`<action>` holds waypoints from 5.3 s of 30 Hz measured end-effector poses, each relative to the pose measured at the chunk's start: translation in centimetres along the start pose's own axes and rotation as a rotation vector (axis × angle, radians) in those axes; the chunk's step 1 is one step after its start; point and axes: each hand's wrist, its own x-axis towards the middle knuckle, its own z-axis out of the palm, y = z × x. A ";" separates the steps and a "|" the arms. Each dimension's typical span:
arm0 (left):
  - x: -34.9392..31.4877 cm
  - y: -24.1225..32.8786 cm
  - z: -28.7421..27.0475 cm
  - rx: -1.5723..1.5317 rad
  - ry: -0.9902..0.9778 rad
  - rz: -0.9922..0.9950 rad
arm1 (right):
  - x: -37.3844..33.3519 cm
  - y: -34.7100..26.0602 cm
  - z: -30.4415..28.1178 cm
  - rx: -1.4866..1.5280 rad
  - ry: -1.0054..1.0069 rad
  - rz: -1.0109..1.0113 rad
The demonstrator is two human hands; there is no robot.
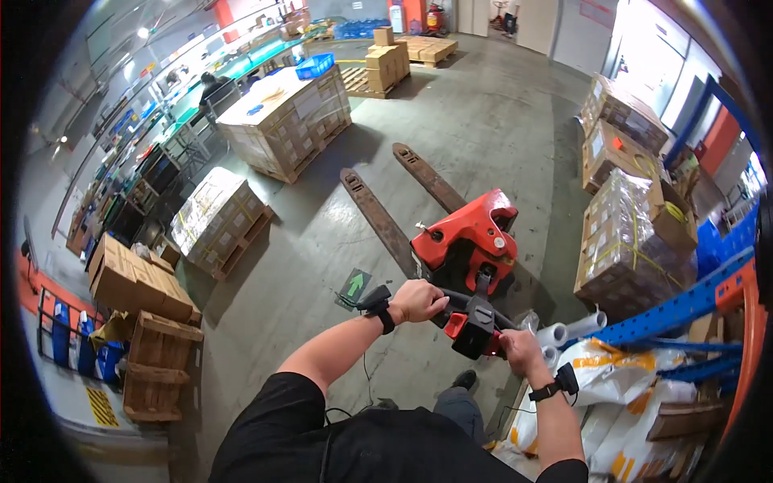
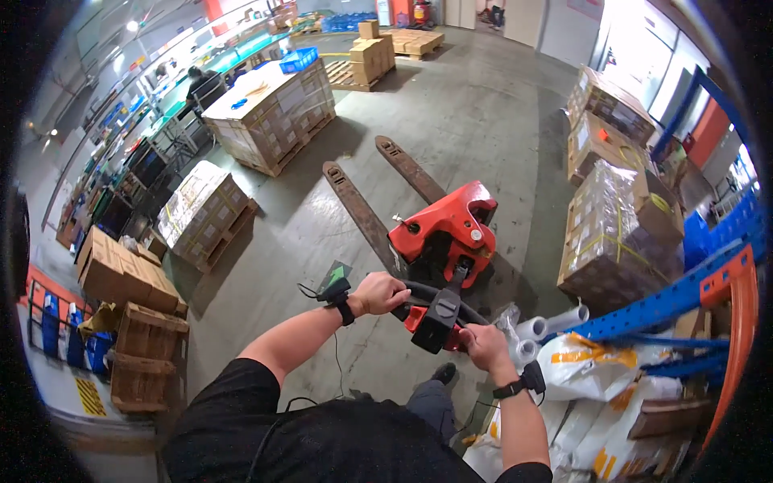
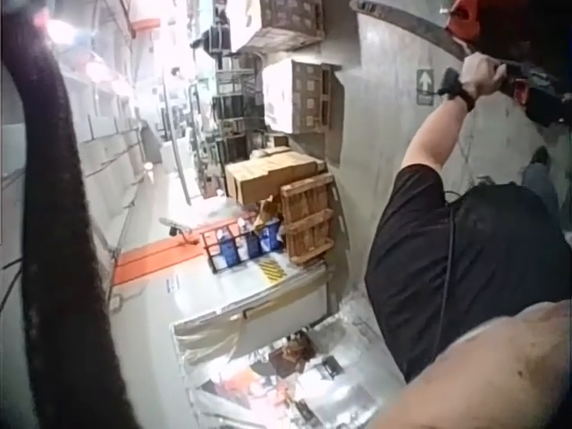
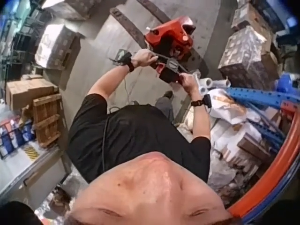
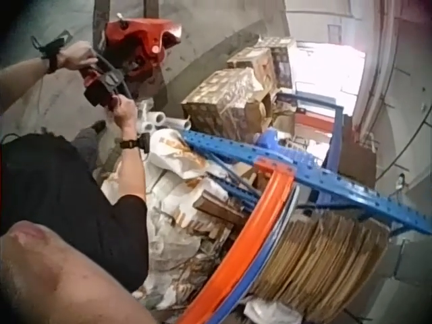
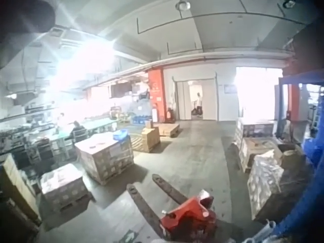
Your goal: The person moves a pallet jack through a warehouse, picks up a blue bin, and removes bubble wrap and a document from it. They then return to the pallet jack to transport a wooden crate to another location.
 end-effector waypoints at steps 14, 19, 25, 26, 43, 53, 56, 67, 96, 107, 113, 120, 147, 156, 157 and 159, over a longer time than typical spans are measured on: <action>7.8 -0.4 -2.8 -0.012 -0.060 -0.060 | 6.3 -0.3 -7.6 0.104 -0.037 0.048; 11.7 0.4 -2.3 -0.025 -0.049 -0.064 | 8.9 3.5 -9.7 0.120 -0.081 0.008; 18.2 1.4 -1.4 0.013 -0.024 -0.100 | 13.4 8.7 -14.9 0.097 -0.116 -0.079; 19.5 1.3 -1.0 0.012 -0.032 -0.124 | 14.4 9.5 -15.9 0.061 -0.121 -0.067; 43.8 4.9 1.5 -0.100 0.164 -0.257 | 33.4 24.1 -36.5 -0.011 -0.270 -0.190; 51.9 7.8 -1.0 -0.074 0.115 -0.421 | 40.6 25.1 -44.8 0.248 -0.462 -0.120; 54.1 9.3 -0.5 -0.097 0.117 -0.505 | 43.8 29.8 -46.6 0.188 -0.513 -0.213; 58.1 12.5 2.5 -0.126 0.272 -0.717 | 50.2 31.4 -51.8 -0.040 -0.678 -0.467; 63.6 6.4 3.5 -0.016 0.424 -0.663 | 60.0 33.2 -51.8 -0.016 -0.731 -0.459; 65.0 7.2 4.3 -0.037 0.430 -0.669 | 61.3 35.5 -52.0 -0.059 -0.782 -0.473; 67.4 6.0 6.0 0.008 0.481 -0.709 | 64.5 37.9 -51.9 -0.193 -0.788 -0.668; 75.6 4.9 9.7 0.011 0.529 -0.781 | 72.8 44.6 -53.4 -0.251 -0.726 -0.790; 102.3 -0.6 16.0 0.063 0.710 -1.082 | 103.7 53.4 -58.5 -0.334 -0.923 -1.234; 96.0 -10.1 11.0 0.130 0.688 -1.114 | 107.5 46.9 -51.5 -0.302 -0.886 -1.338; 95.1 -11.5 10.4 0.132 0.692 -1.116 | 107.8 46.0 -50.6 -0.295 -0.875 -1.346; 93.4 -14.3 9.1 0.149 0.711 -1.090 | 108.8 44.0 -48.8 -0.271 -0.908 -1.312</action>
